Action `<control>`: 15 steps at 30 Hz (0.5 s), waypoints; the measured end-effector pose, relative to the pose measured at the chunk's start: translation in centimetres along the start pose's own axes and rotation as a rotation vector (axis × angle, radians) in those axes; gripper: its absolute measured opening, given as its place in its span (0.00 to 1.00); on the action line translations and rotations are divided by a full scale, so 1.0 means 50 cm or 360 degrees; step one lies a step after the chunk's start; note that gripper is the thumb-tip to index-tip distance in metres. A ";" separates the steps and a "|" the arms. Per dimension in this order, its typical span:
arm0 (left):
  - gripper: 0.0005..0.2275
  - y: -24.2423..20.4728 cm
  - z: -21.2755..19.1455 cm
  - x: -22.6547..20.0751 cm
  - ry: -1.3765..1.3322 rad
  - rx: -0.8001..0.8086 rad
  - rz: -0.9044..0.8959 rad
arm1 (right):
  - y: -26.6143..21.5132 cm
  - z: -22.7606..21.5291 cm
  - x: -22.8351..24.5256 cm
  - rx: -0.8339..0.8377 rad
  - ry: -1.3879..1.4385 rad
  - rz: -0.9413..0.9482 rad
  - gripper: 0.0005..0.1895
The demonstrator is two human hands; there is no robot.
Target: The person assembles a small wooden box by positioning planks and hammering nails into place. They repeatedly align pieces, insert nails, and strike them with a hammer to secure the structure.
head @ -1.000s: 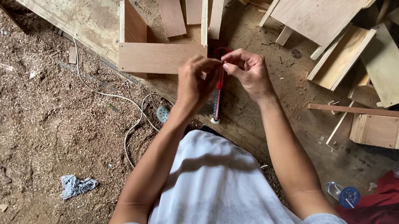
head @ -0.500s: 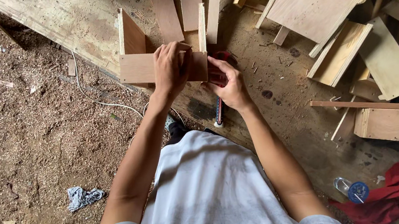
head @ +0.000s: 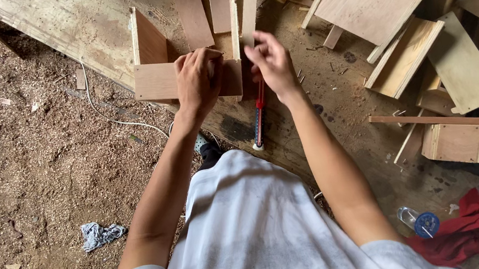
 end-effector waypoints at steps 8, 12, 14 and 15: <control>0.06 -0.004 0.002 0.004 -0.0018 -0.0007 -0.0052 | 0.089 0.048 -0.011 0.0095 -0.0369 -0.0180 0.58; 0.07 -0.008 -0.007 0.000 -0.0022 -0.0037 -0.0019 | 0.092 0.045 -0.023 0.0077 -0.0341 -0.0184 0.59; 0.06 -0.006 -0.010 -0.004 -0.0031 -0.0042 -0.0009 | 0.097 0.042 -0.030 0.0074 -0.0338 -0.0169 0.59; 0.06 -0.003 -0.010 -0.004 -0.0029 -0.0031 -0.0025 | 0.100 0.039 -0.032 0.0069 -0.0337 -0.0162 0.60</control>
Point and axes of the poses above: each hand's wrist, its own y-axis towards the middle knuckle, its own z-axis out of the palm, x = y × z, the point moved 7 cm from there along y, towards the middle knuckle, and after that the axes turned 5 degrees about -z, right-handed, at the moved point
